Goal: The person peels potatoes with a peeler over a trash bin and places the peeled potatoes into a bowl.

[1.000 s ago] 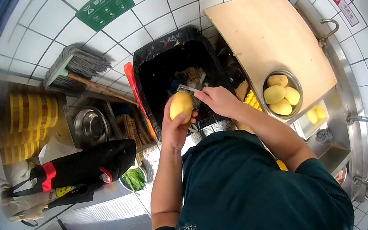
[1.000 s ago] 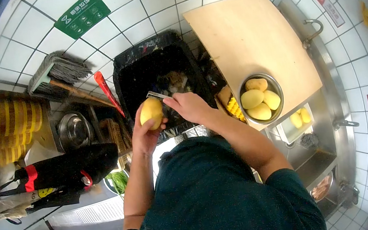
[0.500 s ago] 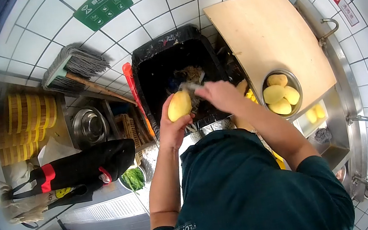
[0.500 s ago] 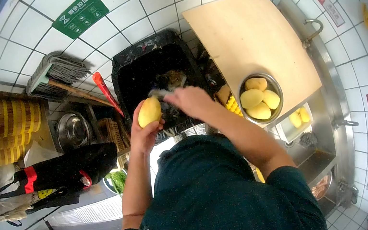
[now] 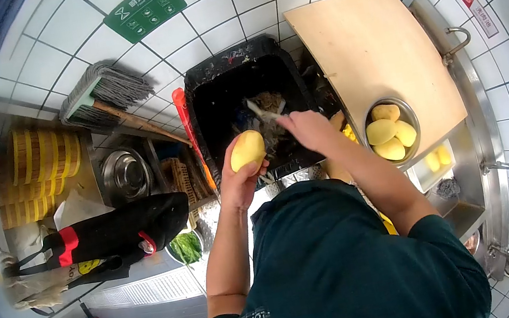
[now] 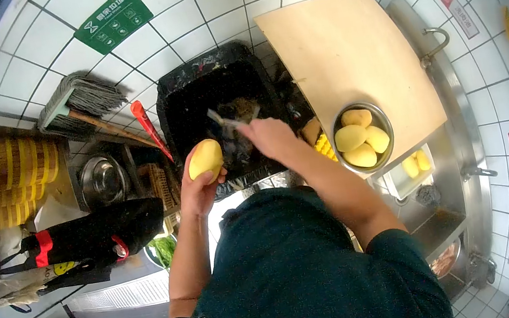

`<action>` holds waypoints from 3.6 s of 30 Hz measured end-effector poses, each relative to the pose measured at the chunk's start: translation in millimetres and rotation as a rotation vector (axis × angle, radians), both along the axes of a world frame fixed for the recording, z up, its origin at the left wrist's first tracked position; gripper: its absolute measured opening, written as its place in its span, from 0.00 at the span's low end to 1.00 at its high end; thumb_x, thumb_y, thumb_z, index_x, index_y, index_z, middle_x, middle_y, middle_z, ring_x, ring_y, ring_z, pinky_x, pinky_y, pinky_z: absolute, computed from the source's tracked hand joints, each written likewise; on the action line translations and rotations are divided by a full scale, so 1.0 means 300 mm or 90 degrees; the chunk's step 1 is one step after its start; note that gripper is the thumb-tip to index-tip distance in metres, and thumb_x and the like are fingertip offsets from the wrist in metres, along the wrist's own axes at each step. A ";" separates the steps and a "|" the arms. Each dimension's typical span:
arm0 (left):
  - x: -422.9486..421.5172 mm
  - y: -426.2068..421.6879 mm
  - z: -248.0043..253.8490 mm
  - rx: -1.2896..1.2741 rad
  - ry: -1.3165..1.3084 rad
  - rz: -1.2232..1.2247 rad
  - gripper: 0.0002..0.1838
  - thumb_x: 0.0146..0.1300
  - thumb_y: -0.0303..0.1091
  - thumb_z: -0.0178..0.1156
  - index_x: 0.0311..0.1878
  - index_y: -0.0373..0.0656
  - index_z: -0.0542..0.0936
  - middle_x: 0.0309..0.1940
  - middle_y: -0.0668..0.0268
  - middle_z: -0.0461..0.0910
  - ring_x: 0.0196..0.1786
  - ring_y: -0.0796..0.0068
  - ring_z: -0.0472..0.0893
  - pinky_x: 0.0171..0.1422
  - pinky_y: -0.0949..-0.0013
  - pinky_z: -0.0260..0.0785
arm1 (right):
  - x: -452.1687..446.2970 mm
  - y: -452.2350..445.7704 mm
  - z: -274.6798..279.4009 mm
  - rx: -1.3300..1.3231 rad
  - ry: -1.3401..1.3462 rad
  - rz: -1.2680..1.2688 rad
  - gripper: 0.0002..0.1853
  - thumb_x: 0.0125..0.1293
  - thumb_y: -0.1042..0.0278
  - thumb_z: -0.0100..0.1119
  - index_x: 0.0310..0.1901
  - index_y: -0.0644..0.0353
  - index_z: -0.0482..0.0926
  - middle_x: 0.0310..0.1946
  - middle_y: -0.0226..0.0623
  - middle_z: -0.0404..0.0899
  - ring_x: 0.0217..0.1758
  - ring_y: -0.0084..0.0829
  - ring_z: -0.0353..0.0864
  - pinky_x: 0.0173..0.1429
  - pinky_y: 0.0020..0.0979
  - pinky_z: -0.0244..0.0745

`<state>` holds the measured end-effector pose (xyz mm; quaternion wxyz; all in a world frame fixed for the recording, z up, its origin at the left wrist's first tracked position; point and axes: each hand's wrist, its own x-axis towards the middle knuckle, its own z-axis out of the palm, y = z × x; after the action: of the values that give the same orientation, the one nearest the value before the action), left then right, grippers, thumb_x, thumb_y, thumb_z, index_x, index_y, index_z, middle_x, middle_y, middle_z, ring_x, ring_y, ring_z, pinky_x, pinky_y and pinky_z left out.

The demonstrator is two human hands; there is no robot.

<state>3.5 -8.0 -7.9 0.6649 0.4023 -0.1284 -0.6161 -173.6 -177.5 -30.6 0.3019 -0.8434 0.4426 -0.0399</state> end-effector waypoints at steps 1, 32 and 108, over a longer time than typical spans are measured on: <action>0.001 0.001 0.000 -0.006 0.023 0.001 0.42 0.56 0.25 0.68 0.76 0.45 0.66 0.58 0.54 0.80 0.49 0.60 0.84 0.50 0.64 0.77 | 0.000 -0.020 -0.014 0.006 -0.039 -0.045 0.35 0.80 0.37 0.44 0.35 0.63 0.85 0.33 0.57 0.86 0.40 0.61 0.86 0.45 0.53 0.81; -0.054 -0.009 0.019 -0.023 0.094 0.147 0.33 0.71 0.44 0.62 0.77 0.49 0.65 0.70 0.56 0.73 0.67 0.54 0.76 0.73 0.53 0.70 | -0.006 0.157 0.080 0.040 -0.238 0.030 0.28 0.80 0.42 0.50 0.35 0.62 0.79 0.25 0.53 0.81 0.33 0.59 0.83 0.37 0.54 0.76; -0.062 -0.001 0.018 0.096 0.095 0.186 0.27 0.68 0.42 0.56 0.69 0.46 0.70 0.62 0.54 0.78 0.54 0.54 0.82 0.58 0.60 0.76 | -0.034 0.129 0.071 0.146 -0.184 0.021 0.27 0.80 0.44 0.52 0.36 0.63 0.83 0.32 0.58 0.83 0.39 0.61 0.83 0.42 0.52 0.77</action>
<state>-15.0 -8.4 -2.4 0.7229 0.4186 0.0274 -0.5490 -183.8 -138.9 -9.2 0.4573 -0.7958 0.3828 -0.1048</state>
